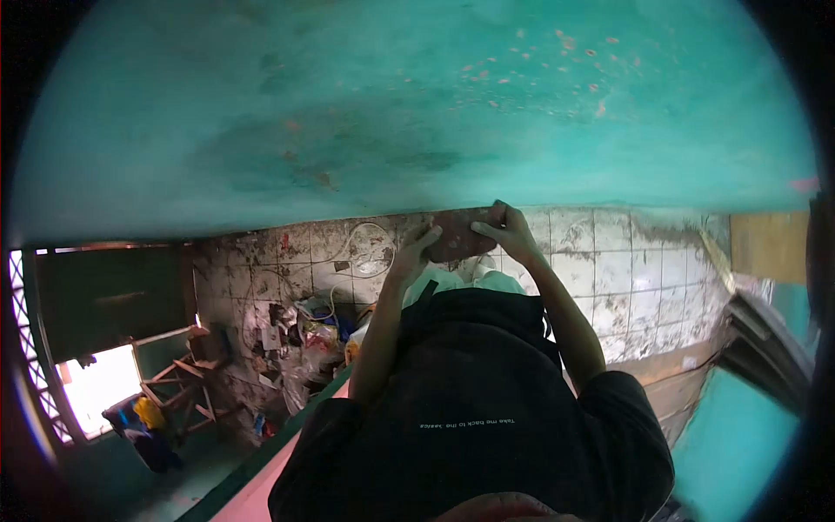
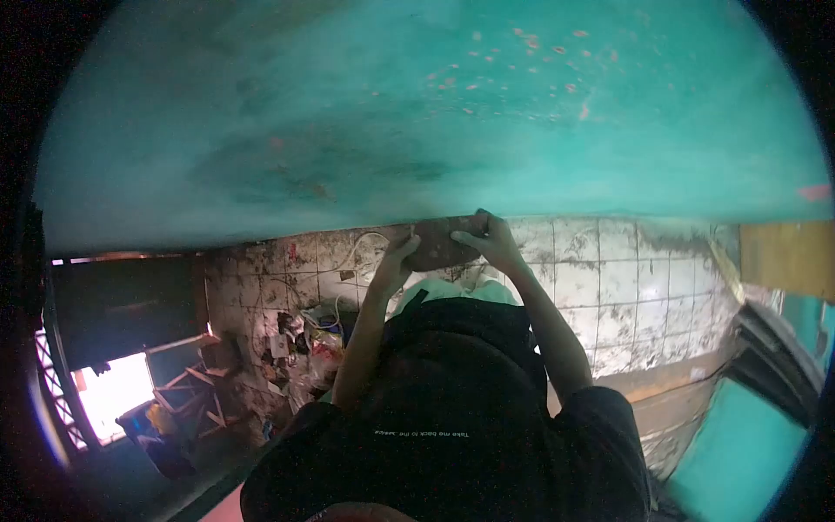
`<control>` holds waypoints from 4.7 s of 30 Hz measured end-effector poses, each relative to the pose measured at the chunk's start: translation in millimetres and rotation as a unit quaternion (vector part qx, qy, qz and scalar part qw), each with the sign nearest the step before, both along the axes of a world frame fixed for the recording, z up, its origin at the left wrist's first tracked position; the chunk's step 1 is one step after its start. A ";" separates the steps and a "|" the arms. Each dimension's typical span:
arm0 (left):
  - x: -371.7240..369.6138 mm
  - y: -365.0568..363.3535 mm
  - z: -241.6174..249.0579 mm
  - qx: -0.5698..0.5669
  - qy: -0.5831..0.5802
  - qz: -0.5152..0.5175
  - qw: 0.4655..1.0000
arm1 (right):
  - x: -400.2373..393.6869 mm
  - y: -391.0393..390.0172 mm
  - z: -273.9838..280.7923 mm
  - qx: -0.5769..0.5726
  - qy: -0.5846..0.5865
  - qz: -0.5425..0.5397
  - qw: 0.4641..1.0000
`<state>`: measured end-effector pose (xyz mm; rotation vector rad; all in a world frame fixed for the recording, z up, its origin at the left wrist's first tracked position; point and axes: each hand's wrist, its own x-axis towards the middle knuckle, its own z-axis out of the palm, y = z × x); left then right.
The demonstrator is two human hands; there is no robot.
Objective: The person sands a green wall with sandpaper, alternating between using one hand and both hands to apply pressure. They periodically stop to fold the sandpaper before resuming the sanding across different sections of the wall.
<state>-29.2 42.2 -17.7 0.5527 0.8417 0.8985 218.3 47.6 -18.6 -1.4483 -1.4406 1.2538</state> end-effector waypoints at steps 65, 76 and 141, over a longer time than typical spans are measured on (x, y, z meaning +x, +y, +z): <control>182.2 195.1 -34.6 0.232 0.384 0.594 0.667 | 200.3 26.7 -42.1 -0.149 0.308 -0.260 0.903; 11.4 226.1 24.5 0.199 0.233 0.715 0.629 | 140.3 92.9 -9.8 -0.087 0.291 -0.307 0.902; 155.9 195.1 -27.5 0.237 0.389 0.605 0.653 | 192.4 56.0 19.9 -0.176 0.240 -0.075 0.952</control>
